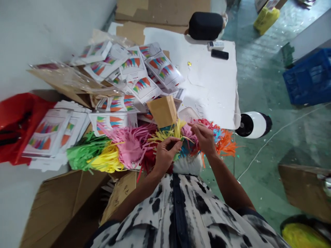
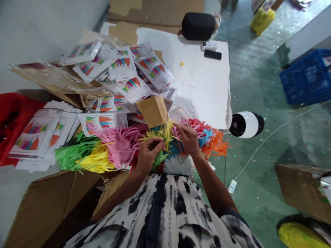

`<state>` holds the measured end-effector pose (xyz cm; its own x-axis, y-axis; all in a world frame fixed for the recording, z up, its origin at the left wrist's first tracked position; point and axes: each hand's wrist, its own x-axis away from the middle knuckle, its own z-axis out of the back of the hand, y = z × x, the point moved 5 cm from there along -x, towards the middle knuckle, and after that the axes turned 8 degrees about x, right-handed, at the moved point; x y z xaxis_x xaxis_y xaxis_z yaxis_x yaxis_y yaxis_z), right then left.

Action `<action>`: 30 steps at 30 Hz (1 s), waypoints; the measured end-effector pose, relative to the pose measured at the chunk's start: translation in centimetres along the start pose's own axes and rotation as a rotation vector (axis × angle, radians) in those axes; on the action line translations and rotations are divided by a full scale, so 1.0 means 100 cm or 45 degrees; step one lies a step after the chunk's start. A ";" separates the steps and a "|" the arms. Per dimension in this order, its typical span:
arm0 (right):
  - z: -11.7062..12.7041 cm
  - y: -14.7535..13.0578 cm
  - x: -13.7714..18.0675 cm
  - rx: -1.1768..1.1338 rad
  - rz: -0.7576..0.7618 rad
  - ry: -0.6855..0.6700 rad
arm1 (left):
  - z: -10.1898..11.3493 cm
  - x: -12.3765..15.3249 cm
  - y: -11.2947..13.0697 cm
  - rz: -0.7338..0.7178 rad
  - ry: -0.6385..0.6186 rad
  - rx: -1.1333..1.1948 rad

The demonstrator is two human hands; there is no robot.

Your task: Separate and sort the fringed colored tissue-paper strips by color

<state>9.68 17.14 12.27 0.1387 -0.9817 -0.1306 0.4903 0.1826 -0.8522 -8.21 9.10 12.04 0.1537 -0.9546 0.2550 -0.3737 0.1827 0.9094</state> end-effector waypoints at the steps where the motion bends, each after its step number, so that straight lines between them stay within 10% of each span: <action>1: 0.002 -0.013 0.011 -0.056 0.023 -0.008 | -0.003 0.000 0.003 -0.013 -0.016 -0.011; 18: 0.038 -0.067 0.071 0.065 0.162 0.306 | -0.026 0.018 0.018 0.021 -0.238 0.026; 30: 0.035 -0.074 0.077 0.115 0.163 0.166 | -0.032 0.024 0.021 -0.036 -0.329 0.119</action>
<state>10.12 8.44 19.39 0.0951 -0.9477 -0.3046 0.5520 0.3048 -0.7762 -5.74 7.96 15.63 -0.0691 -0.9895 0.1267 -0.4572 0.1443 0.8776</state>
